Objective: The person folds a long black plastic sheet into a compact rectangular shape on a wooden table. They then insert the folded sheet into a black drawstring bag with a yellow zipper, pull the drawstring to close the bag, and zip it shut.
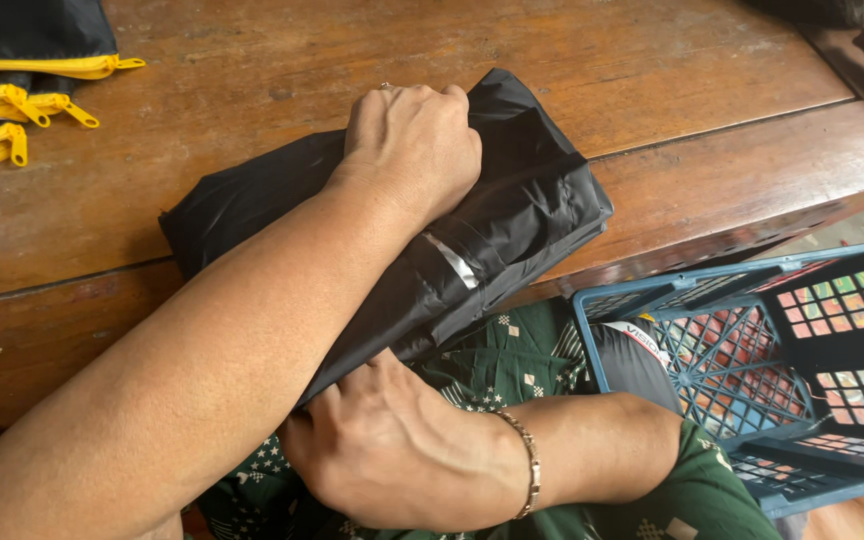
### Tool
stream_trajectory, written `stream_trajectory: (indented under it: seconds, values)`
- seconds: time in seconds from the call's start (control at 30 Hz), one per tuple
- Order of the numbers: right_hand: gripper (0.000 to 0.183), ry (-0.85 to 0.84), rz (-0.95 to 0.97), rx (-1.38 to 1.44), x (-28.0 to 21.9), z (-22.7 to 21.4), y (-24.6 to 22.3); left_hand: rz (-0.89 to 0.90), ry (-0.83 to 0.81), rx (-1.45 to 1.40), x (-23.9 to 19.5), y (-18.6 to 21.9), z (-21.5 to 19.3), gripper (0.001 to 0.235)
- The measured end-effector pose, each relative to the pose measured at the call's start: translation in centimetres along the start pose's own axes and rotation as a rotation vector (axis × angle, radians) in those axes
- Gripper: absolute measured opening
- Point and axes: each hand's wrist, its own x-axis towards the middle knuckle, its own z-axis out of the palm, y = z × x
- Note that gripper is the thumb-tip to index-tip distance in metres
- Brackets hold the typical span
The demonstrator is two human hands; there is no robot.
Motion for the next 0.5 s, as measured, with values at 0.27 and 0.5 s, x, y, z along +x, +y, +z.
stream_trajectory:
  seconds: [0.27,0.5]
  values:
    - [0.034,0.073,-0.273,0.445,-5.5,-5.9,2.8,-0.027,0.107,-0.034,0.1,-0.2,0.7,0.024]
    - [0.015,0.406,0.277,-0.232,-5.0,-8.4,5.5,-0.051,0.035,-0.055,0.1,0.0,0.2,0.026]
